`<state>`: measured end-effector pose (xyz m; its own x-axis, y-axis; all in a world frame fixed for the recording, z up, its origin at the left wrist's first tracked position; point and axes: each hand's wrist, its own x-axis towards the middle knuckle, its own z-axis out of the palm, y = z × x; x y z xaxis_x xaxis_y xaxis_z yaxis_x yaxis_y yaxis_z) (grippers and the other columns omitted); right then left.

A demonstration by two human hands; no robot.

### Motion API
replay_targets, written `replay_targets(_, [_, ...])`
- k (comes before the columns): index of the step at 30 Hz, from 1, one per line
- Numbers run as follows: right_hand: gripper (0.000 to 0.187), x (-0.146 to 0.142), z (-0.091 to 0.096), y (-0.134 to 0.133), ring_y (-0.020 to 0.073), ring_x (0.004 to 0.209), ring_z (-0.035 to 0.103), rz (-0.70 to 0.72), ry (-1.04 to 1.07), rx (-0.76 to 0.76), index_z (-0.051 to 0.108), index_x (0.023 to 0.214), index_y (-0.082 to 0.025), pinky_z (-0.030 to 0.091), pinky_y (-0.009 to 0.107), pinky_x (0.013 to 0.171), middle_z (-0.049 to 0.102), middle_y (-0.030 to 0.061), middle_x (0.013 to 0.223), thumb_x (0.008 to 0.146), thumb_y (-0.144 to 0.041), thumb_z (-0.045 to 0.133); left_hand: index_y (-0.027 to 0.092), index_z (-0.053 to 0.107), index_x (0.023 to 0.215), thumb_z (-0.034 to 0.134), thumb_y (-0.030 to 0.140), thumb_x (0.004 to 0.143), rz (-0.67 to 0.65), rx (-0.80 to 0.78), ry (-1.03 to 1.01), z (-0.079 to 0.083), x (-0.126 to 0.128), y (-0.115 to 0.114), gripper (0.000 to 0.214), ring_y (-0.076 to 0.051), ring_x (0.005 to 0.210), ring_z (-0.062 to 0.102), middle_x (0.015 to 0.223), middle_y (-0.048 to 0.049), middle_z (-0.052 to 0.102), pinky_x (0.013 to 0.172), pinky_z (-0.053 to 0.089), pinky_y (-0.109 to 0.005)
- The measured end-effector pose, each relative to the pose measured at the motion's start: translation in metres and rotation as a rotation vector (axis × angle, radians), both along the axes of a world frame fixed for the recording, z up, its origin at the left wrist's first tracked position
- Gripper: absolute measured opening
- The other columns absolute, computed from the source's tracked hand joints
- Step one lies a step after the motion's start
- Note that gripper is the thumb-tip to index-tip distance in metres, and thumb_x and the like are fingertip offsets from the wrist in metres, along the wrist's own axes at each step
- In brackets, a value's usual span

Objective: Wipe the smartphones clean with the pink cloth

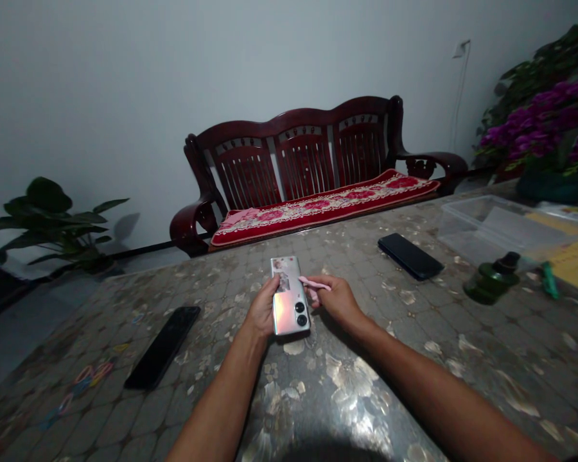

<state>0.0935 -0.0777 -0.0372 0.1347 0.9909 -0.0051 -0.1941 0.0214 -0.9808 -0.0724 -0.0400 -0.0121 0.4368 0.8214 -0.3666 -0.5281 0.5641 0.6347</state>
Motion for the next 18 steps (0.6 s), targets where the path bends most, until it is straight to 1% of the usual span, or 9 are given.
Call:
replay_targets(3, [0.037, -0.004, 0.001, -0.003, 0.0112, 0.052, 0.053, 0.072, 0.102, -0.06, 0.079, 0.092, -0.013, 0.038, 0.02, 0.046, 0.067, 0.0026, 0.066, 0.061, -0.023, 0.06, 0.009, 0.063, 0.124, 0.06, 0.034, 0.096, 0.029, -0.031, -0.061, -0.004, 0.001, 0.003, 0.037, -0.028, 0.077, 0.076, 0.095, -0.0143, 0.078, 0.077, 0.061, -0.044])
replay_targets(4, [0.035, -0.005, 0.001, -0.004, 0.0103, 0.048, 0.05, 0.106, 0.132, -0.076, 0.078, 0.089, -0.012, 0.035, 0.02, 0.045, 0.065, 0.0014, 0.061, 0.061, -0.023, 0.061, 0.009, 0.063, 0.122, 0.059, 0.036, 0.097, 0.044, -0.033, -0.058, -0.004, 0.001, 0.003, 0.038, -0.028, 0.076, 0.076, 0.094, -0.0143, 0.078, 0.077, 0.061, -0.044])
replay_targets(6, [0.029, -0.006, 0.0, -0.006, 0.0091, 0.043, 0.045, 0.183, 0.159, -0.091, 0.076, 0.082, -0.011, 0.032, 0.021, 0.044, 0.059, -0.0007, 0.053, 0.061, -0.023, 0.062, 0.009, 0.066, 0.114, 0.06, 0.041, 0.096, 0.091, -0.014, 0.002, -0.003, 0.002, 0.003, 0.037, -0.026, 0.068, 0.074, 0.087, -0.0128, 0.077, 0.071, 0.061, -0.041])
replay_targets(8, [0.023, -0.008, -0.003, -0.008, 0.0089, 0.043, 0.043, 0.219, 0.15, -0.08, 0.074, 0.077, -0.01, 0.031, 0.021, 0.045, 0.057, -0.0013, 0.05, 0.062, -0.023, 0.063, 0.011, 0.067, 0.102, 0.067, 0.046, 0.092, 0.178, 0.051, 0.1, -0.004, 0.004, 0.002, 0.036, -0.022, 0.057, 0.07, 0.075, -0.0081, 0.074, 0.062, 0.058, -0.036])
replay_targets(9, [0.022, -0.01, -0.004, -0.009, 0.009, 0.044, 0.043, 0.211, 0.14, -0.067, 0.074, 0.077, -0.011, 0.031, 0.021, 0.045, 0.057, -0.0013, 0.051, 0.063, -0.024, 0.063, 0.013, 0.066, 0.097, 0.072, 0.048, 0.087, 0.238, 0.103, 0.147, -0.005, 0.005, 0.001, 0.037, -0.02, 0.053, 0.067, 0.069, -0.005, 0.072, 0.058, 0.056, -0.033])
replay_targets(11, [0.024, -0.013, -0.003, -0.012, 0.0099, 0.047, 0.045, 0.171, 0.101, -0.03, 0.076, 0.083, -0.011, 0.033, 0.021, 0.048, 0.059, -0.0008, 0.055, 0.068, -0.024, 0.063, 0.016, 0.064, 0.092, 0.083, 0.051, 0.076, 0.36, 0.228, 0.219, -0.007, 0.007, -0.001, 0.043, -0.016, 0.05, 0.062, 0.063, 0.0005, 0.067, 0.054, 0.051, -0.027])
replay_targets(14, [0.027, -0.018, 0.004, -0.02, 0.0138, 0.059, 0.055, 0.084, -0.089, 0.111, 0.079, 0.095, -0.015, 0.042, 0.023, 0.056, 0.065, 0.0021, 0.069, 0.08, -0.024, 0.059, 0.017, 0.064, 0.093, 0.09, 0.058, 0.06, 0.476, 0.374, 0.293, -0.008, 0.012, -0.004, 0.059, -0.012, 0.053, 0.059, 0.065, 0.0035, 0.065, 0.053, 0.047, -0.022])
replay_targets(16, [0.03, -0.021, 0.011, -0.026, 0.0169, 0.074, 0.061, 0.015, -0.282, 0.282, 0.08, 0.101, -0.019, 0.047, 0.026, 0.067, 0.069, 0.0042, 0.081, 0.084, -0.019, 0.056, 0.017, 0.065, 0.092, 0.09, 0.061, 0.057, 0.518, 0.413, 0.329, -0.006, 0.016, -0.006, 0.061, -0.01, 0.056, 0.057, 0.068, 0.0043, 0.063, 0.055, 0.046, -0.021])
replay_targets(18, [0.038, -0.023, 0.018, -0.034, 0.0182, 0.085, 0.062, -0.022, -0.438, 0.466, 0.079, 0.11, -0.023, 0.049, 0.029, 0.076, 0.069, 0.0051, 0.089, 0.085, -0.011, 0.052, 0.017, 0.065, 0.091, 0.089, 0.062, 0.058, 0.55, 0.418, 0.332, -0.004, 0.018, -0.009, 0.06, -0.009, 0.059, 0.055, 0.07, 0.0053, 0.061, 0.056, 0.044, -0.019])
